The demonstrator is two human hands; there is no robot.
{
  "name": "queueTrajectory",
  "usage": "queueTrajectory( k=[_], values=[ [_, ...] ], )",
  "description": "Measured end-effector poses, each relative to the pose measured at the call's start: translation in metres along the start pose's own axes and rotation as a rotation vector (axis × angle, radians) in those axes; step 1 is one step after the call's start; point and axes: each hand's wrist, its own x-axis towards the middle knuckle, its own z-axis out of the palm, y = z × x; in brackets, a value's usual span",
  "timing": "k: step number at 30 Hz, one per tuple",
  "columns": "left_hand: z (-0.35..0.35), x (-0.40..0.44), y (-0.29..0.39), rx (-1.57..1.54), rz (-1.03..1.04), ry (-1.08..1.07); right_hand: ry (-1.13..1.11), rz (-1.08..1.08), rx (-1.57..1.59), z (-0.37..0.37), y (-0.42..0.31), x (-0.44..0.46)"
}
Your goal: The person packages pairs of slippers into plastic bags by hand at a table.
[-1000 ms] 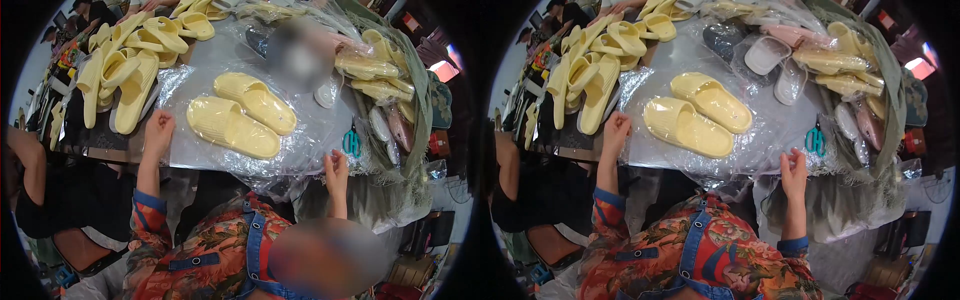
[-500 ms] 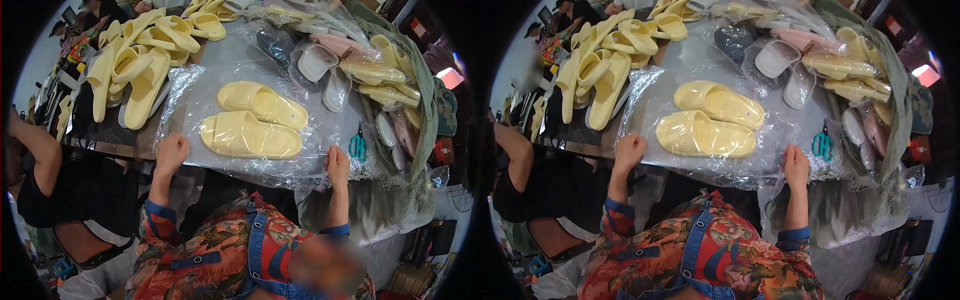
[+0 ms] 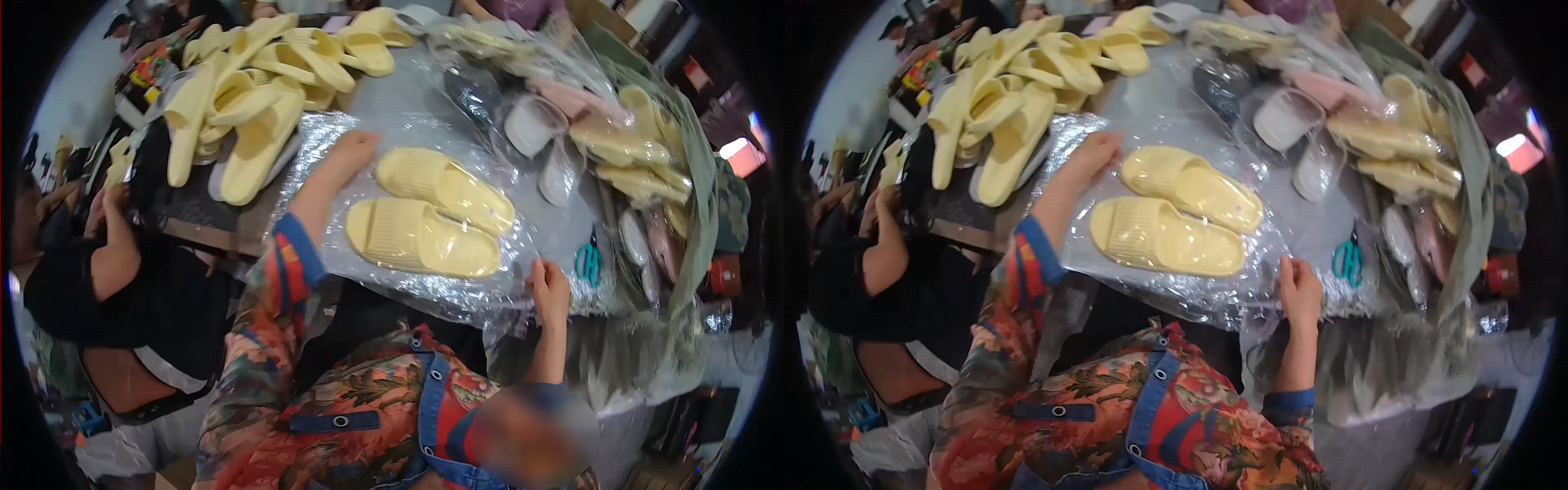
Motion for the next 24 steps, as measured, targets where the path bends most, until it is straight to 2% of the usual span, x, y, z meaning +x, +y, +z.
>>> queueTrajectory(
  k=[1,3,5,7,10,11,14,17,21,24],
  values=[
    [0.001,-0.002,0.019,-0.029,-0.103,-0.051,-0.027,0.046,0.042,0.001,0.002,0.000],
    [0.021,0.018,0.007,-0.097,-0.028,0.031,-0.073,0.059,0.081,0.004,0.006,0.004],
    [0.027,0.026,0.002,0.096,0.093,0.085,-0.112,0.048,0.119,0.004,0.004,0.004],
    [0.023,0.023,0.004,0.089,0.086,0.039,-0.121,0.053,0.104,0.004,-0.005,0.003],
    [0.021,0.008,0.016,-0.137,-0.001,0.137,-0.145,0.008,0.080,0.007,0.005,0.007],
    [0.018,0.009,0.014,-0.428,-0.036,0.108,-0.156,-0.032,0.006,0.005,-0.008,0.005],
    [0.018,0.020,-0.008,-0.414,0.003,0.090,-0.139,-0.029,-0.019,0.007,-0.007,0.007],
    [0.010,-0.006,0.000,-0.152,0.052,0.233,-0.105,-0.069,-0.124,0.006,-0.021,0.004],
    [0.004,-0.022,-0.007,0.163,0.124,0.390,0.005,-0.168,-0.097,0.010,-0.010,0.002],
    [-0.006,-0.006,-0.011,-0.073,-0.106,0.075,0.012,-0.148,-0.082,0.010,0.004,0.006]
  ],
)
